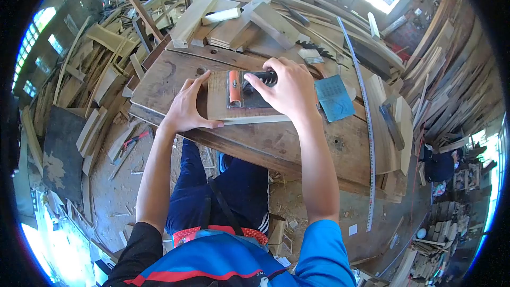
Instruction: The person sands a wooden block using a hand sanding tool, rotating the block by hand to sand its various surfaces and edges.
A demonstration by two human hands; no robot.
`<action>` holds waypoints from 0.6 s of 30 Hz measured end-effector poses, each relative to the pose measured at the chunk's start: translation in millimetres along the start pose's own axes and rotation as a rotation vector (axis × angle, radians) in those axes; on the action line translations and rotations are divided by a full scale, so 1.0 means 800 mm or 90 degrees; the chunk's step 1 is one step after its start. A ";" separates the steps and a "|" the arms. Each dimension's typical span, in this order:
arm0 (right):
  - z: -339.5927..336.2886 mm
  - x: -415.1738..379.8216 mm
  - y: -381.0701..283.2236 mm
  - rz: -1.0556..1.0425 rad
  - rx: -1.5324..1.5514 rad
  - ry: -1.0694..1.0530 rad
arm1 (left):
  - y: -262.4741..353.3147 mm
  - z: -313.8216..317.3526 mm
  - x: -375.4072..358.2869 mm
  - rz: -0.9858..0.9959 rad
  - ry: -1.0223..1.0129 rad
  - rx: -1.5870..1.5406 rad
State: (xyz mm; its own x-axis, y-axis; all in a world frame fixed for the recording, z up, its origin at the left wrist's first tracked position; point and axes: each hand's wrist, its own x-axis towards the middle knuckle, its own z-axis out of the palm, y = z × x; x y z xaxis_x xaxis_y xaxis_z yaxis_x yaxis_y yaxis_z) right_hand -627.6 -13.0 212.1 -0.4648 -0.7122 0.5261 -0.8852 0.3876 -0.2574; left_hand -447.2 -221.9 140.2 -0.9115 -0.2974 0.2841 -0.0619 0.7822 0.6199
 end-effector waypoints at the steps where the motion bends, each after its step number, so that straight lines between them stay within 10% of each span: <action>1: 0.003 0.003 -0.001 0.023 -0.006 -0.011 | -0.001 0.001 0.001 0.005 0.003 0.005; 16: 0.025 0.003 -0.053 -0.044 -0.100 -0.070 | -0.002 0.001 0.002 0.007 0.007 0.016; 18: -0.005 0.011 -0.046 0.047 -0.127 -0.238 | -0.001 0.002 0.000 -0.003 0.003 0.016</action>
State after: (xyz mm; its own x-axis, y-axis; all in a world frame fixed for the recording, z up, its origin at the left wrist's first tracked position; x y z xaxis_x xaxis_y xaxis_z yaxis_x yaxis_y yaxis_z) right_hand -599.4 -31.1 229.7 -0.5340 -0.8278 0.1721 -0.8455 0.5241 -0.1025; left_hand -447.5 -222.0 138.6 -0.9095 -0.3039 0.2838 -0.0770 0.7939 0.6032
